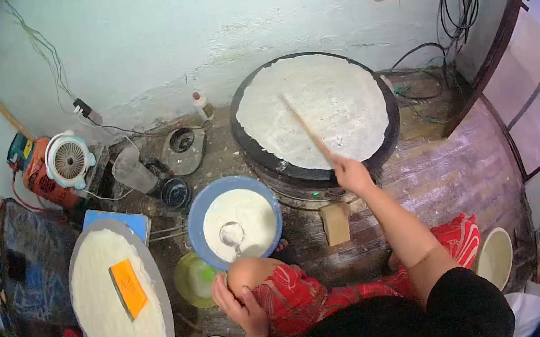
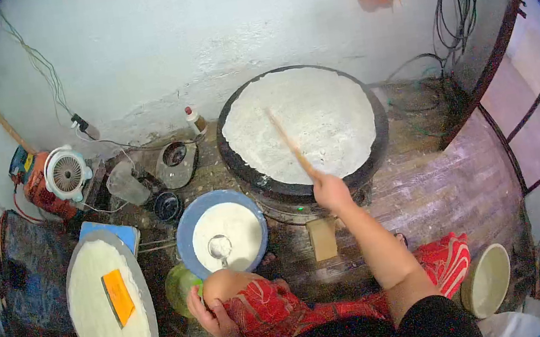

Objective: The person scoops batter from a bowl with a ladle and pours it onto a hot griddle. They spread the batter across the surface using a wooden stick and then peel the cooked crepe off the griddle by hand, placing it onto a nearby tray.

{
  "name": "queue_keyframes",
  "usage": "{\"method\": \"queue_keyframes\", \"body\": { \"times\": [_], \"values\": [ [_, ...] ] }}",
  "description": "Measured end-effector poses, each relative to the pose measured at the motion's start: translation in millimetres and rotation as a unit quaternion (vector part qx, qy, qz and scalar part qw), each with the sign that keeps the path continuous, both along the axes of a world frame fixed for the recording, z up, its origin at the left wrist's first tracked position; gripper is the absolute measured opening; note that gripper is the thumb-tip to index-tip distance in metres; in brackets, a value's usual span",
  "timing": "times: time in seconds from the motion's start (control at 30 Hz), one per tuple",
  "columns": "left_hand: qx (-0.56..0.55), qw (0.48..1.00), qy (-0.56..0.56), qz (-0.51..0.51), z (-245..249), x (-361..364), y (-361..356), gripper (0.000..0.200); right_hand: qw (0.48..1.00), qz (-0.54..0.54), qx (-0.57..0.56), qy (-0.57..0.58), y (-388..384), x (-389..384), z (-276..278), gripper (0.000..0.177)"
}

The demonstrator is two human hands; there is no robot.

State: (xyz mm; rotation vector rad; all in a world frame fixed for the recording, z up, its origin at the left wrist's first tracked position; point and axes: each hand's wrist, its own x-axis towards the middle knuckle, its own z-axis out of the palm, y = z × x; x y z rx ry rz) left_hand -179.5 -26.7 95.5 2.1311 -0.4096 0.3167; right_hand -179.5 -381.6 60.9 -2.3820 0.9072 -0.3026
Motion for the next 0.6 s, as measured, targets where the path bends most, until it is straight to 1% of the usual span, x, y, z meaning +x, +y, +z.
{"method": "queue_keyframes", "body": {
  "times": [0.03,0.07,0.1,0.13,0.17,0.2,0.27,0.33,0.37,0.4,0.47,0.53,0.6],
  "values": [
    [0.007,1.000,-0.009,-0.006,-1.1,1.0,0.5,0.051,1.000,-0.002,0.000,-0.001,3.2,-6.1,-4.3,0.031],
    [0.014,1.000,-0.018,-0.010,-1.6,1.2,1.3,0.050,0.994,0.083,0.048,-0.059,6.4,-14.0,-10.9,0.032],
    [0.015,1.000,-0.018,-0.011,-1.9,0.8,2.0,0.050,0.974,0.168,0.096,-0.115,11.4,-17.9,-7.6,0.033],
    [0.011,1.000,-0.020,-0.008,-2.1,0.4,1.9,0.050,0.975,0.166,0.096,-0.115,14.3,-21.3,-2.5,0.033],
    [0.007,1.000,-0.022,-0.008,-2.6,0.2,1.4,0.049,0.949,0.112,0.270,-0.121,17.4,-28.9,4.1,0.036],
    [0.006,1.000,-0.022,-0.015,-2.6,-1.1,0.9,0.049,0.890,0.052,0.435,-0.124,19.1,-36.0,11.2,0.038],
    [-0.017,1.000,0.003,0.012,-0.7,-4.0,0.4,0.046,0.895,0.029,0.422,-0.144,12.5,-47.6,7.9,0.040],
    [-0.025,1.000,0.004,0.003,3.2,-4.7,-0.3,0.047,0.882,-0.071,0.407,-0.228,-0.8,-60.3,-15.2,0.038],
    [-0.022,1.000,0.013,0.009,5.2,-5.3,-0.3,0.047,0.874,-0.094,0.399,-0.260,-12.8,-67.6,-34.3,0.036],
    [-0.019,0.999,0.021,0.017,6.0,-5.4,-0.4,0.047,0.873,-0.099,0.399,-0.263,-14.5,-76.3,-30.6,0.036],
    [-0.030,0.999,0.026,0.014,2.6,-5.3,0.3,0.047,0.853,-0.188,0.408,-0.266,-15.9,-92.3,-22.8,0.036],
    [-0.041,0.999,0.032,0.011,2.5,-5.2,-0.6,0.048,0.849,-0.198,0.406,-0.276,-16.7,-104.2,-27.7,0.035],
    [-0.032,0.999,0.038,0.018,5.7,-6.0,-2.5,0.048,0.860,-0.214,0.390,-0.250,-11.6,-117.5,-30.1,0.035]
  ]
}}
